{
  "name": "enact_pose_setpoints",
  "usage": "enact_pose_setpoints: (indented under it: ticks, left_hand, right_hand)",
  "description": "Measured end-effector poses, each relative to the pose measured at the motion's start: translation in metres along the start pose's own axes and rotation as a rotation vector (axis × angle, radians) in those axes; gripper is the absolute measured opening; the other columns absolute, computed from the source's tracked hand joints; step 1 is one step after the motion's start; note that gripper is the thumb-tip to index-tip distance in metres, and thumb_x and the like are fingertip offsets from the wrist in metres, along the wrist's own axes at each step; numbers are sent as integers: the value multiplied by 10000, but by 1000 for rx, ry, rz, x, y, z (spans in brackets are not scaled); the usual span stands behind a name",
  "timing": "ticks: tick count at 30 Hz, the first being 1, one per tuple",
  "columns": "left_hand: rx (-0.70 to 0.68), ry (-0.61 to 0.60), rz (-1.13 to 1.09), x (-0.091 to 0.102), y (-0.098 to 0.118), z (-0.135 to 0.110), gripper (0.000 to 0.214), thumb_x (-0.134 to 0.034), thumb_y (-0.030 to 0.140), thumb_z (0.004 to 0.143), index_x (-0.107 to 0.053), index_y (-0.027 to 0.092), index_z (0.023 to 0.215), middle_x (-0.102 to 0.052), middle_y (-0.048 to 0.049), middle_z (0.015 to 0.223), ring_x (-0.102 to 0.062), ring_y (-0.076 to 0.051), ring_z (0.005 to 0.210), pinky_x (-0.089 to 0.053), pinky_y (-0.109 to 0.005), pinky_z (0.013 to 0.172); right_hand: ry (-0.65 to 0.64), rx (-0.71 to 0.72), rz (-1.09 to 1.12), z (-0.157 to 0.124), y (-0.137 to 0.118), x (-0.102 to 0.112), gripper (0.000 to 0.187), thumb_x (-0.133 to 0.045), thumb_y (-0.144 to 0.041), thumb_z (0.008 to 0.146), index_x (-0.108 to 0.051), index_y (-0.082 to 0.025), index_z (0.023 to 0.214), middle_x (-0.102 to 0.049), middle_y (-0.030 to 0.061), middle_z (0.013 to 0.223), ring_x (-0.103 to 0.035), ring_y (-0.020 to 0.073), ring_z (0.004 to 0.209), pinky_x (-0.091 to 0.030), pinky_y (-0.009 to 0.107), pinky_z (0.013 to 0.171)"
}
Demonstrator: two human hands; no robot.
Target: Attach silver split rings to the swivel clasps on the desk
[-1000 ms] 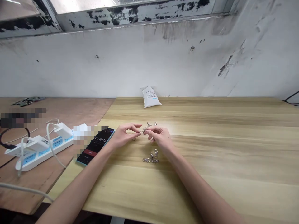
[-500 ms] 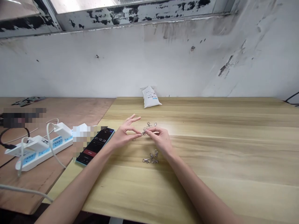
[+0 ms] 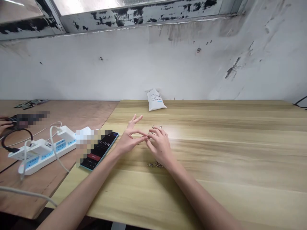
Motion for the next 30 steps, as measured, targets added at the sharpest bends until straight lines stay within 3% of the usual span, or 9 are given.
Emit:
enact_pose_setpoints:
  ticks: [6,11,16,22,25,30]
  left_hand:
    - [-16,29,-25,-1,0,-1,66,-724,306,801,-754,251,822,-358,6,1545,-115,-272,1498,-132,-530,1205]
    - [88,100,-130,5,-13,-1,177,-747,333,771,-709,241,918,-449,-34,1485,-283,-253,1447,-242,-472,1181]
    - [223,-13,-324,-9,-31,0,226,-762,391,741,-748,226,895,-453,-78,1482,-388,-287,1392,-322,-457,1138]
    - [275,-19,-525,-16,-35,0,189,-774,329,731,-731,187,849,-502,-117,1439,-434,-280,1365,-350,-446,1121]
    - [209,-44,-405,-9,-31,3,178,-741,341,771,-729,188,863,-512,-122,1428,-426,-287,1370,-342,-483,1122]
    - [-71,-24,116,8,-4,5,94,-680,286,837,-703,195,827,-514,-97,1426,-296,-290,1437,-248,-579,1159]
  right_hand:
    - [-29,36,-21,-1,-4,-6,242,-450,-215,951,-665,-246,1057,-663,84,1172,-478,288,1247,-381,492,993]
    - [-40,17,38,1,-3,-1,232,-443,-238,970,-668,-247,1027,-652,84,1189,-506,273,1207,-390,468,984]
    - [6,41,41,2,-5,4,208,-471,-251,969,-672,-249,1021,-652,83,1188,-482,268,1230,-388,463,989]
    - [15,25,75,4,0,9,172,-518,-270,950,-687,-242,944,-668,80,1130,-491,263,1208,-394,440,983]
    - [-44,-1,158,7,2,10,193,-511,-299,951,-687,-234,906,-665,78,1074,-512,256,1153,-384,432,982]
    - [-179,-112,204,9,6,0,274,-446,-310,961,-660,-217,819,-659,57,930,-525,237,993,-366,431,941]
Point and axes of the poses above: each hand's wrist, its own z-axis towards the middle knuckle, its own x-axis out of the back of the hand, y = z × x, the point moved 10 cm from there along z, towards the middle knuckle
